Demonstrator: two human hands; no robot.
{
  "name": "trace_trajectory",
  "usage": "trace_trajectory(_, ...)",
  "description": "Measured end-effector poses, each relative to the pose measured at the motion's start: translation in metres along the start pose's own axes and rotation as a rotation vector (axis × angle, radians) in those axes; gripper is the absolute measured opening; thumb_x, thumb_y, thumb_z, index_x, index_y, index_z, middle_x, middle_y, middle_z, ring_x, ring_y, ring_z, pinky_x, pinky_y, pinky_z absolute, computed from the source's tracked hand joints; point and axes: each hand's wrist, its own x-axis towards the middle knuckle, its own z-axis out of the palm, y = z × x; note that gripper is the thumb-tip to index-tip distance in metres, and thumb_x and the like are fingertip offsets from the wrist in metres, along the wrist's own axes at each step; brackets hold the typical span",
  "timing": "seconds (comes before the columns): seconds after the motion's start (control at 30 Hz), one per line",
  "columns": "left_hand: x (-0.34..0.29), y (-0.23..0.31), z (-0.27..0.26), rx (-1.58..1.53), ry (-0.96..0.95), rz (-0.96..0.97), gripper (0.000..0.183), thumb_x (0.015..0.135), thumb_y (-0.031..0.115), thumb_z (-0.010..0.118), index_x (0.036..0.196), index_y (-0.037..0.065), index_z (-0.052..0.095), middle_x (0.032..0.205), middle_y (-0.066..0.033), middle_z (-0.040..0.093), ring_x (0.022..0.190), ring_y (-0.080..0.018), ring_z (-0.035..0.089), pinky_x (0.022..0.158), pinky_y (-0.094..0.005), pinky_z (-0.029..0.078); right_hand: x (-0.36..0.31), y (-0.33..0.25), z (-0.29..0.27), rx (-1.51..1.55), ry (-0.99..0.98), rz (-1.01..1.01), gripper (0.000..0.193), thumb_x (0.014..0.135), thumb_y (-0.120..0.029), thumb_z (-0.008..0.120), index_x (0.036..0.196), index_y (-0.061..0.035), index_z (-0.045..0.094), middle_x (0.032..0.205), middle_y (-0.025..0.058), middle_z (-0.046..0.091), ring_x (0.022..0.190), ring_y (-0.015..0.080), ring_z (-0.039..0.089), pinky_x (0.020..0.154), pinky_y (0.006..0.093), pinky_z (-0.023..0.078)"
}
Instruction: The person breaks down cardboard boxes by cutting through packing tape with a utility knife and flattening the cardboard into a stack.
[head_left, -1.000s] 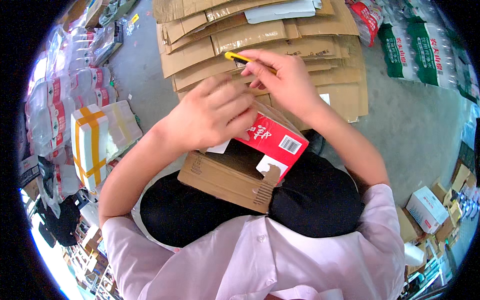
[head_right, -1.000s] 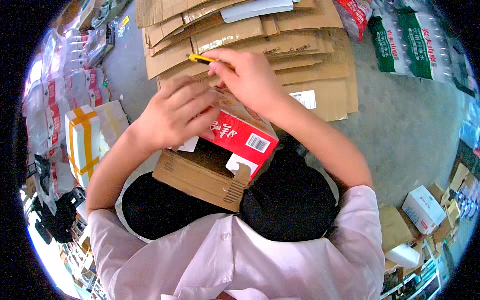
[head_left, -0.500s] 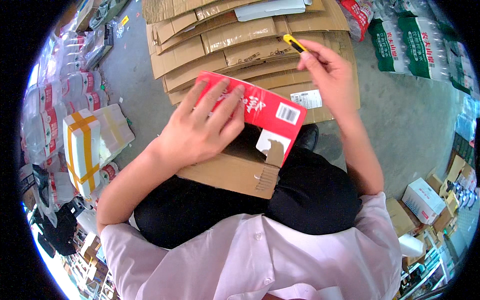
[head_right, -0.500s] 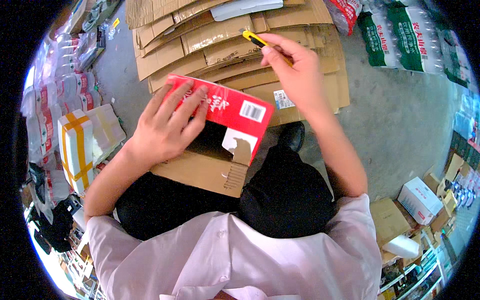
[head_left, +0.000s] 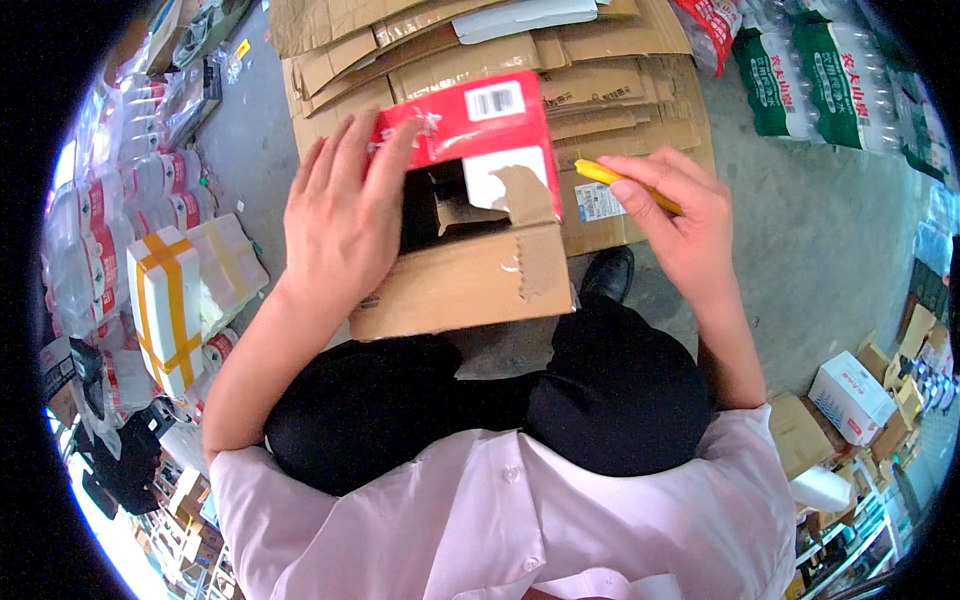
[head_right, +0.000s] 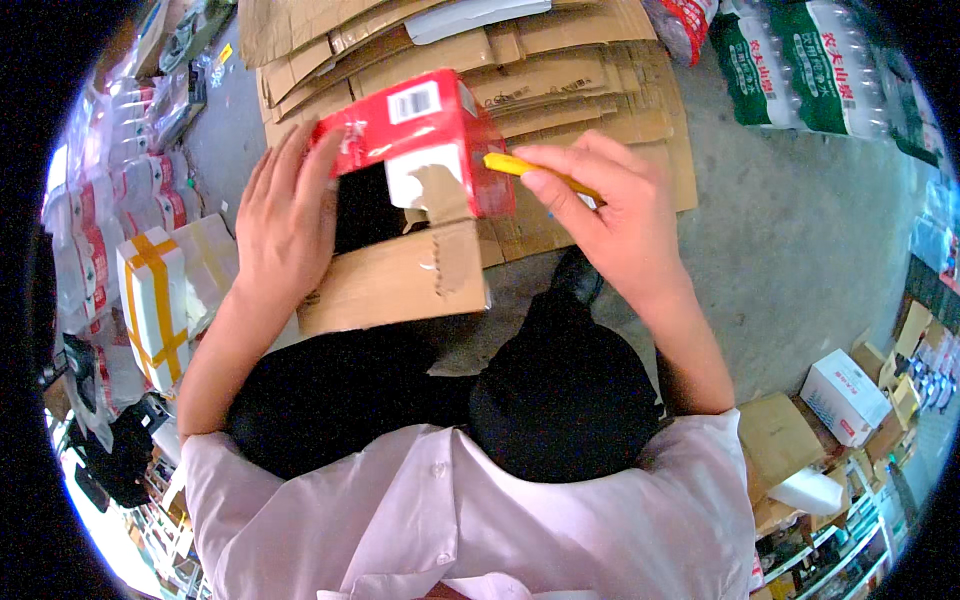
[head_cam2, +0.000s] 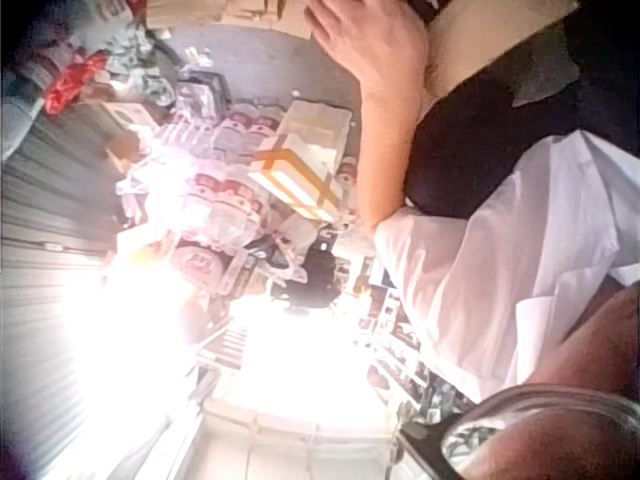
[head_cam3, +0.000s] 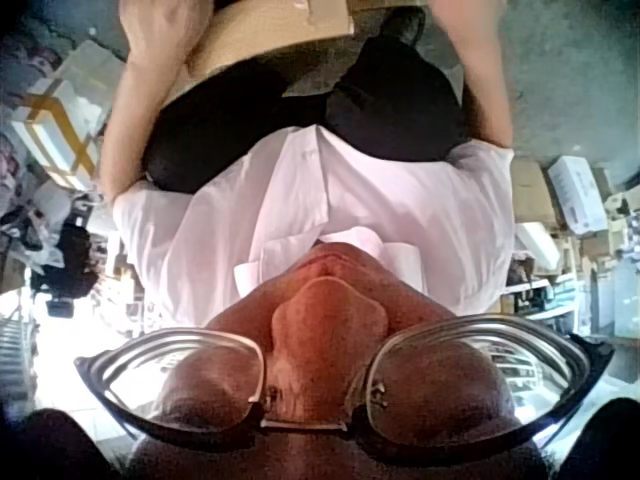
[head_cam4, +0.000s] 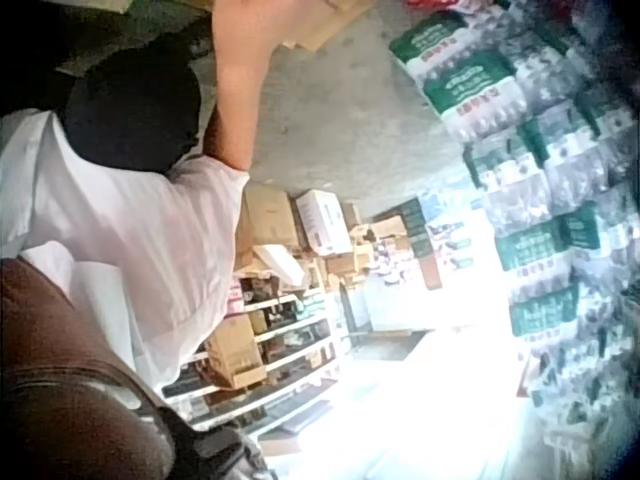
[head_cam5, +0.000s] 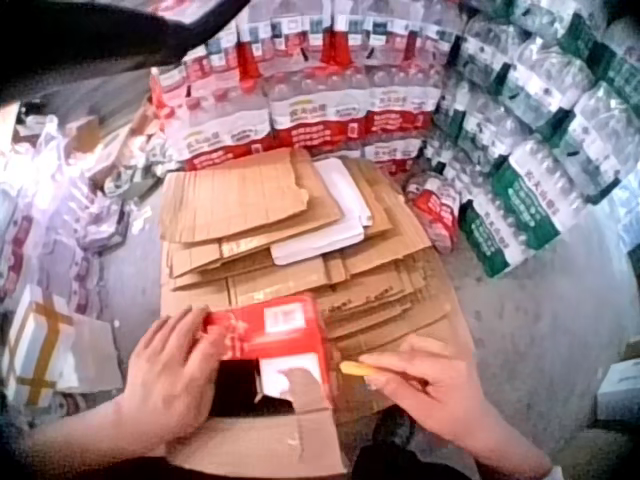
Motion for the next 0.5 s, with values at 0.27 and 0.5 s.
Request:
trace_trajectory(0.27,-0.009,-0.013,0.005,-0.005,0.019,-0.047,0.048,0.096,0.002,0.060,0.143,-0.001,0.049,0.147,-0.0242,0.059,0.136,-0.0420,0.058,0.118,-0.0565,0.042,0.019,-0.006,0.000,-0.120,0.000,-0.145,0.021,0.092,-0.021,0.080,0.110,-0.0101,0.082,0.082,0.0062,0.064,0.068,0.0216,0.063,0.060,0.0339,0.049)
trace_trajectory(0.5,-0.009,-0.011,0.004,0.005,-0.001,-0.019,0.047,0.094,-0.001,0.061,0.140,-0.001,0.049,0.148,-0.0257,0.058,0.137,-0.0429,0.058,0.118,-0.0578,0.042,0.038,-0.004,0.001,-0.254,-0.035,-0.278,0.024,0.090,-0.021,0.082,0.112,-0.0093,0.082,0.082,0.0041,0.061,0.066,0.0175,0.060,0.060,0.0328,0.047)
